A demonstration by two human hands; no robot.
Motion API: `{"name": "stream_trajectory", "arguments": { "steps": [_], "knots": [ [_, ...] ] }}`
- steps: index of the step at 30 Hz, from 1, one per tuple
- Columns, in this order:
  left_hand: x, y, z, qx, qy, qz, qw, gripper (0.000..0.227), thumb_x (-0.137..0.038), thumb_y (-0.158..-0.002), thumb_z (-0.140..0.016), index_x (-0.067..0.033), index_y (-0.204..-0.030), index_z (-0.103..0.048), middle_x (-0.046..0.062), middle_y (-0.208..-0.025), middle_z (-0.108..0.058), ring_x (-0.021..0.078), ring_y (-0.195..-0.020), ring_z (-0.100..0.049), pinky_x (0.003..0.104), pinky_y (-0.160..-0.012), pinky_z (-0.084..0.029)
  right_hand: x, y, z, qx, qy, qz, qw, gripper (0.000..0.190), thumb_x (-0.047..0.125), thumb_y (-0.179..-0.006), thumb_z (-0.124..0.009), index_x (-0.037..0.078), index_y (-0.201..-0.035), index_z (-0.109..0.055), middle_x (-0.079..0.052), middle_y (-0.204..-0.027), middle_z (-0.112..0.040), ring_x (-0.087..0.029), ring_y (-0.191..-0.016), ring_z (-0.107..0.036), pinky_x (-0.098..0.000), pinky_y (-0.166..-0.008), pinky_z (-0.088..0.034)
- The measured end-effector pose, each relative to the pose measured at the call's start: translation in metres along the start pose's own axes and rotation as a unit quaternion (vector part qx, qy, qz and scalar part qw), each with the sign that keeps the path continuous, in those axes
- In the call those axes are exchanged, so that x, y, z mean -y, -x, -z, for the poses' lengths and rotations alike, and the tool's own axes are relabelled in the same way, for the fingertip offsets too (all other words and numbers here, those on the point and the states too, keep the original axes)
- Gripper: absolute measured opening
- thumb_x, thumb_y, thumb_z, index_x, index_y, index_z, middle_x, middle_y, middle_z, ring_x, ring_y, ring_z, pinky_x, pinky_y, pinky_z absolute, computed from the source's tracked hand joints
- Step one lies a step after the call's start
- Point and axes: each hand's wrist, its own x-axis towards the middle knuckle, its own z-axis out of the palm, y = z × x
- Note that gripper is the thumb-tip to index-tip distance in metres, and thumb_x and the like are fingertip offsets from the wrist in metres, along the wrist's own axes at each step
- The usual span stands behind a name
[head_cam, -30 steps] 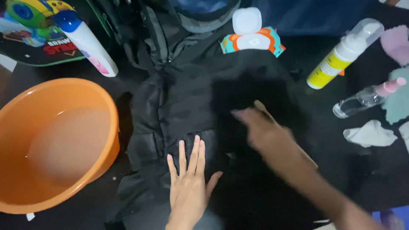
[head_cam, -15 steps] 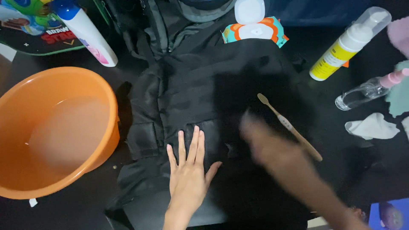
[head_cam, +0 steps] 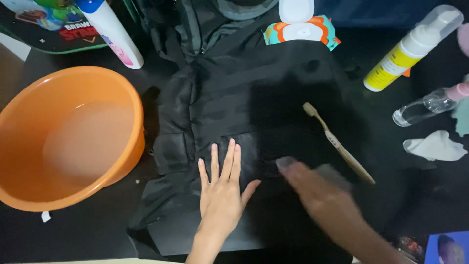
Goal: The person cleans a black backpack by applying liquid from a tube, scrubbing the area with a toothbrush, wiping it with a cloth, and then rinsing the cloth in a basin of water to continue wiping the surface.
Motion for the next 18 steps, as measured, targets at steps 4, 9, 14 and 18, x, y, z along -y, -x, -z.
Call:
{"name": "stream_trajectory", "arguments": {
  "steps": [4,9,14,18],
  "knots": [
    [0.002,0.000,0.004,-0.012,0.005,-0.011,1.000,0.088,-0.058,-0.097,-0.061,-0.0065,-0.161,-0.030,0.011,-0.170,-0.028,0.0427,-0.155,-0.021,0.063,-0.119,-0.019,-0.028,0.010,0.023,0.055,0.006,-0.097,0.994,0.073,0.017,-0.079,-0.069,0.025,-0.148,-0.047,-0.004,-0.152,-0.052,-0.016,-0.137,-0.053,-0.0375,-0.101,-0.049],
    [0.002,0.000,0.019,0.038,0.052,-0.015,0.998,0.098,-0.059,-0.097,-0.064,-0.0040,-0.163,-0.018,0.014,-0.172,-0.016,0.0443,-0.157,-0.008,0.064,-0.119,-0.011,0.046,-0.022,0.051,-0.088,-0.112,-0.026,0.989,0.070,0.001,-0.080,-0.061,0.012,-0.148,-0.050,-0.009,-0.154,-0.052,-0.023,-0.142,-0.050,-0.0390,-0.111,-0.043],
    [0.003,-0.001,0.064,0.112,0.409,0.108,0.899,0.122,-0.032,-0.084,-0.084,-0.0181,-0.163,0.009,0.011,-0.174,0.020,0.0362,-0.159,0.023,0.061,-0.122,0.000,0.068,-0.056,0.057,-0.220,-0.343,-0.071,0.910,0.055,0.000,-0.093,-0.059,0.001,-0.147,-0.047,-0.021,-0.147,-0.059,-0.020,-0.115,-0.075,-0.0291,-0.092,-0.061],
    [-0.003,0.016,0.063,-0.078,0.342,0.031,0.936,0.082,-0.022,-0.093,-0.072,-0.0085,-0.160,-0.026,0.019,-0.171,-0.024,0.0458,-0.162,-0.010,0.061,-0.127,-0.017,0.043,-0.066,0.072,0.025,-0.467,-0.162,0.869,0.068,0.038,-0.098,-0.051,0.021,-0.160,-0.029,-0.004,-0.173,-0.021,-0.024,-0.161,-0.006,-0.0521,-0.118,-0.025]
  ]
}}
